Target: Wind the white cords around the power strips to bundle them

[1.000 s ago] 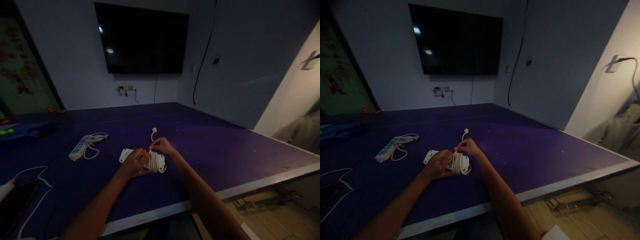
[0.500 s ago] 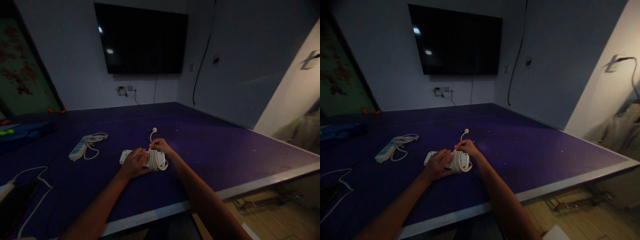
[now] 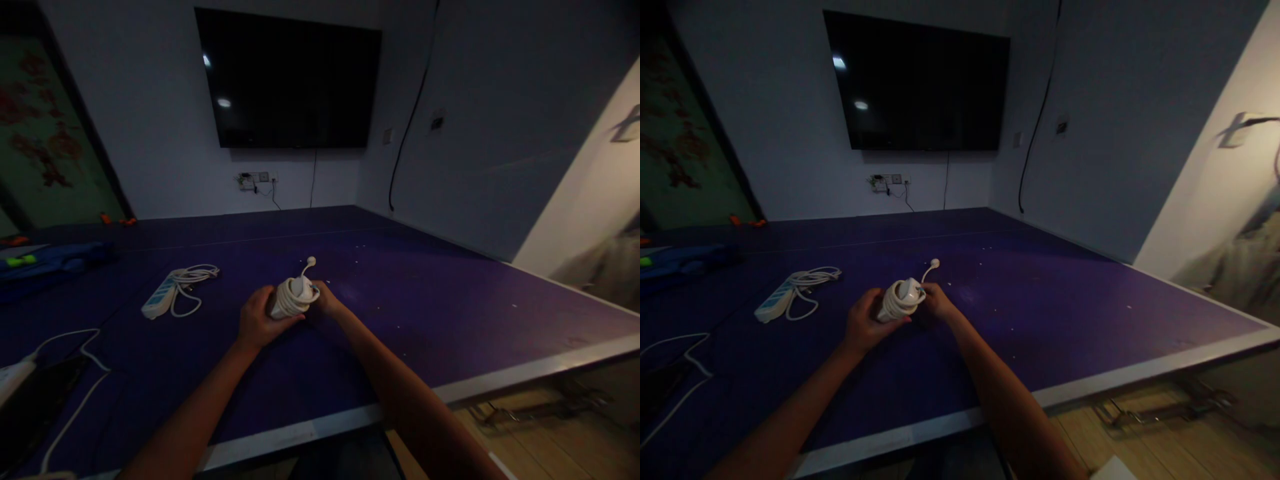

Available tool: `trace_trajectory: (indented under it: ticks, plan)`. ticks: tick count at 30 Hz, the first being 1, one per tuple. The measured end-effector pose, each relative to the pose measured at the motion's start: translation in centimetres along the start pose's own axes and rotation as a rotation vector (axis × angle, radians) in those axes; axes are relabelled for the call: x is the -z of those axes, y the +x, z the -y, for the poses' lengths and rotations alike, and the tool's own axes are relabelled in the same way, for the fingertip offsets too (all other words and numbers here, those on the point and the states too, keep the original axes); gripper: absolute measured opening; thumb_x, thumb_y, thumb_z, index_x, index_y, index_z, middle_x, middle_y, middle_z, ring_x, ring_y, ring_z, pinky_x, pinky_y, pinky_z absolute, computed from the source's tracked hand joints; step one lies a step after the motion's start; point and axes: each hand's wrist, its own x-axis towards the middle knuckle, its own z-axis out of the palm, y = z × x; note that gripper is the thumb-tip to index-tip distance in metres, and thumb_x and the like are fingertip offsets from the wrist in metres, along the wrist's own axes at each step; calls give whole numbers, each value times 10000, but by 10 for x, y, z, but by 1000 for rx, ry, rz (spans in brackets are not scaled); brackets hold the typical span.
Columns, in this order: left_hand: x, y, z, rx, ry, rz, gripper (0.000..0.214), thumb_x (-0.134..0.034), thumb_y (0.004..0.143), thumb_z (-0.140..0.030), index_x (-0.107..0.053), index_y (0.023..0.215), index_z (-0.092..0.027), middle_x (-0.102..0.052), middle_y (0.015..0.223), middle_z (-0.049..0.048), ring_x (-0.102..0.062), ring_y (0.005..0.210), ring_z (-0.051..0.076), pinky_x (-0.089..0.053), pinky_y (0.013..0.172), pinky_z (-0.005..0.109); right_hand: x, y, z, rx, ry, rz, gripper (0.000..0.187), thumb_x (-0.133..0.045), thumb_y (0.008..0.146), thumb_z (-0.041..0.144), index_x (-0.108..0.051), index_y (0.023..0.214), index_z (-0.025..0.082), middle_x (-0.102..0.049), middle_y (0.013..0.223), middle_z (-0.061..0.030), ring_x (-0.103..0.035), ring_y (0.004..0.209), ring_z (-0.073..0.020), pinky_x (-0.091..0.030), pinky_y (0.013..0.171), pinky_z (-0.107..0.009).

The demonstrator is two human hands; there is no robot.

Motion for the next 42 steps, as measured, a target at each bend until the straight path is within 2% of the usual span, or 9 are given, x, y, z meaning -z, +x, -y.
trace_trajectory:
  ticks: [4, 7, 10, 13, 16, 18, 25, 32, 42]
  plan:
    - [2, 11, -5, 410, -336, -89, 568, -743, 529, -532, -483, 905, -194, -632, 746, 14, -621, 656, 171, -481, 585, 263, -14, -1, 10, 29, -186, -33, 379, -464, 843, 479, -603, 696, 158, -533, 523, 23, -451, 502, -100, -359, 510, -212]
    - [3, 20, -4, 656, -522, -228, 556, -736, 530, -527, -488, 894, -188, -622, 687, -4, -601, 587, 154, -453, 532, 245, -17, -5, 22, 122, -380, -40, 362, -397, 894, 398, -590, 697, 164, -523, 534, 22, -453, 509, -96, -342, 516, -203]
    - [2, 27, 4, 815, -659, -362, 558, -713, 535, -556, -525, 901, -180, -599, 635, -24, -576, 535, 139, -446, 522, 248, -17, -8, 29, 192, -544, -64, 348, -392, 907, 346, -593, 686, 168, -530, 547, 14, -478, 525, -103, -339, 525, -201]
    - [1, 30, 9, 886, -738, -416, 558, -711, 516, -569, -548, 876, -174, -599, 636, -24, -576, 532, 135, -456, 537, 259, -18, -10, 30, 210, -725, -95, 241, -426, 896, 280, -642, 864, 178, -635, 704, -23, -559, 625, -135, -375, 582, -218]
    - [1, 29, 9, 909, -657, -399, 555, -718, 502, -571, -553, 842, -164, -586, 621, -26, -563, 511, 129, -440, 510, 249, -20, -11, 30, 207, -907, -174, 240, -432, 889, 226, -639, 1009, 200, -680, 909, -71, -612, 781, -174, -412, 670, -246]
    - [1, 28, 7, 903, -575, -355, 556, -714, 503, -582, -550, 830, -162, -579, 608, -27, -553, 499, 126, -423, 489, 240, -21, -13, 30, 220, -1004, -226, 259, -423, 897, 227, -636, 1043, 210, -682, 934, -82, -620, 803, -178, -421, 680, -250]
    - [4, 27, 8, 861, -441, -158, 571, -689, 518, -622, -543, 824, -163, -593, 604, -7, -557, 518, 147, -401, 483, 240, -20, -20, 35, 366, -1163, -304, 268, -426, 917, 269, -656, 1028, 188, -675, 830, -89, -606, 711, -166, -410, 627, -248]
    - [9, 28, -3, 798, -340, -93, 544, -680, 532, -627, -519, 795, -179, -553, 558, -28, -524, 493, 143, -367, 461, 234, -25, -26, 39, 571, -1210, -304, 328, -378, 947, 302, -673, 986, 165, -668, 761, -92, -596, 684, -155, -410, 613, -258]
    - [8, 24, -6, 632, -183, -8, 530, -623, 618, -617, -509, 897, -180, -646, 767, 46, -618, 661, 212, -443, 576, 290, -25, -27, 42, 953, -1351, -379, 193, -463, 919, 202, -649, 942, 153, -670, 738, -51, -571, 592, -111, -398, 520, -237]
